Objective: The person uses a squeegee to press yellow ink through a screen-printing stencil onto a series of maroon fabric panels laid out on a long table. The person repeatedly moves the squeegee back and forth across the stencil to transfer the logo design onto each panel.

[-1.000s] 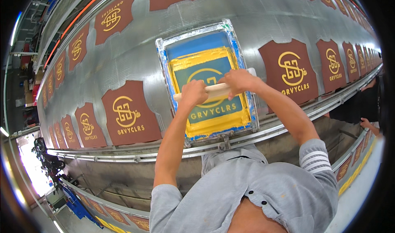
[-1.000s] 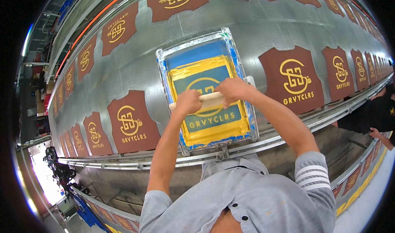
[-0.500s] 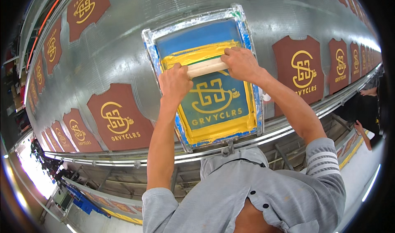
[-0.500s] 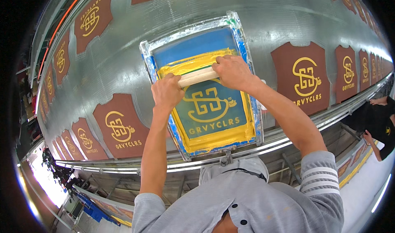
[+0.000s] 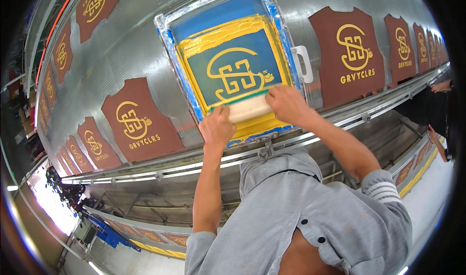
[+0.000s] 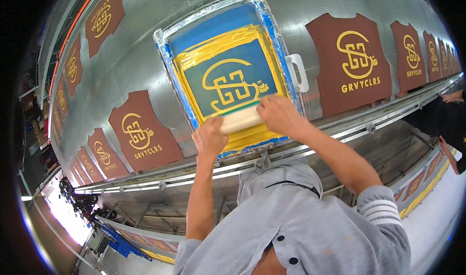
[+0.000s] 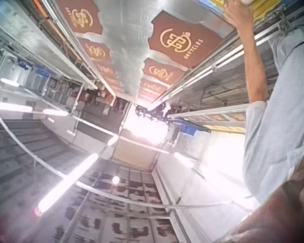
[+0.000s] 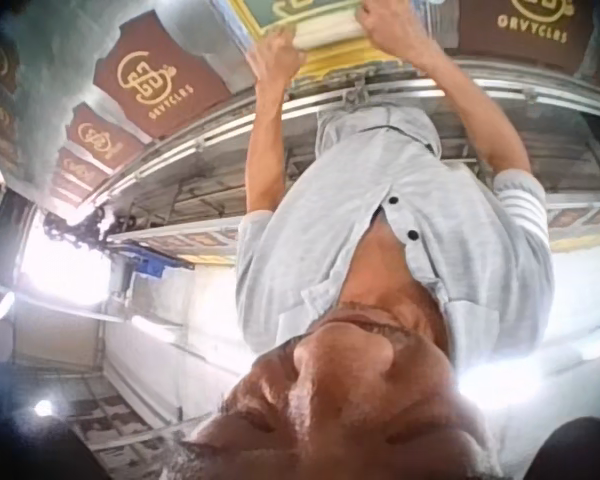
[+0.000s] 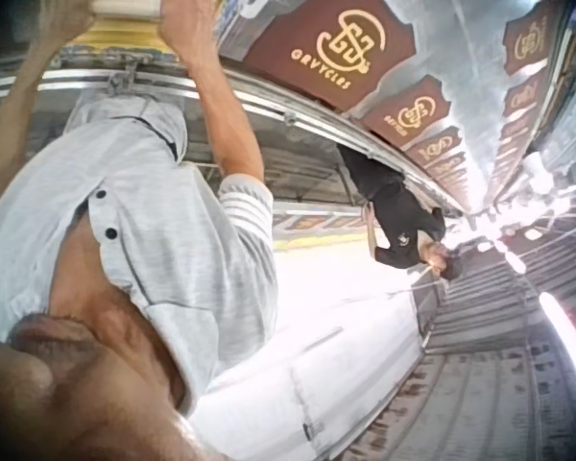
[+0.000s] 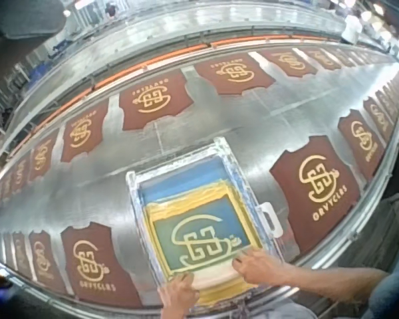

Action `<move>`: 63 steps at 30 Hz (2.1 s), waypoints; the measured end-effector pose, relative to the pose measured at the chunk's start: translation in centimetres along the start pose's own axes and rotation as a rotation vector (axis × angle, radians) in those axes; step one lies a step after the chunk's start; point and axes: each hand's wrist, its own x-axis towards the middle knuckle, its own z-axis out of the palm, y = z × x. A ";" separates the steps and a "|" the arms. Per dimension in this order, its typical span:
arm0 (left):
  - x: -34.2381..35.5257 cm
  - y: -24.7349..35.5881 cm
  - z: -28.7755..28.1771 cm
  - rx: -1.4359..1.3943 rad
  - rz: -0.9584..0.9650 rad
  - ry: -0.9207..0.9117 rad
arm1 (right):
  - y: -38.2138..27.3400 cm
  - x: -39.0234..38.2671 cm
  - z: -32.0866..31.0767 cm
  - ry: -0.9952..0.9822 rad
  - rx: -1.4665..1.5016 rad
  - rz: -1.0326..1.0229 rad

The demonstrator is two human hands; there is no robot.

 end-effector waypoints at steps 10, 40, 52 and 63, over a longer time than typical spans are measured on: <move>-6.0 2.3 0.5 0.064 0.058 0.020 | -2.5 -5.9 2.0 -0.098 0.048 -0.010; -14.3 -25.7 -8.2 0.130 0.008 -0.019 | -16.4 20.4 11.7 0.772 0.737 0.620; -18.8 -33.7 -11.0 -0.085 0.037 -0.025 | -22.2 25.5 15.3 0.741 0.712 0.728; -13.1 -36.8 -11.4 -0.002 -0.040 -0.268 | -22.3 26.8 15.6 0.700 0.555 0.762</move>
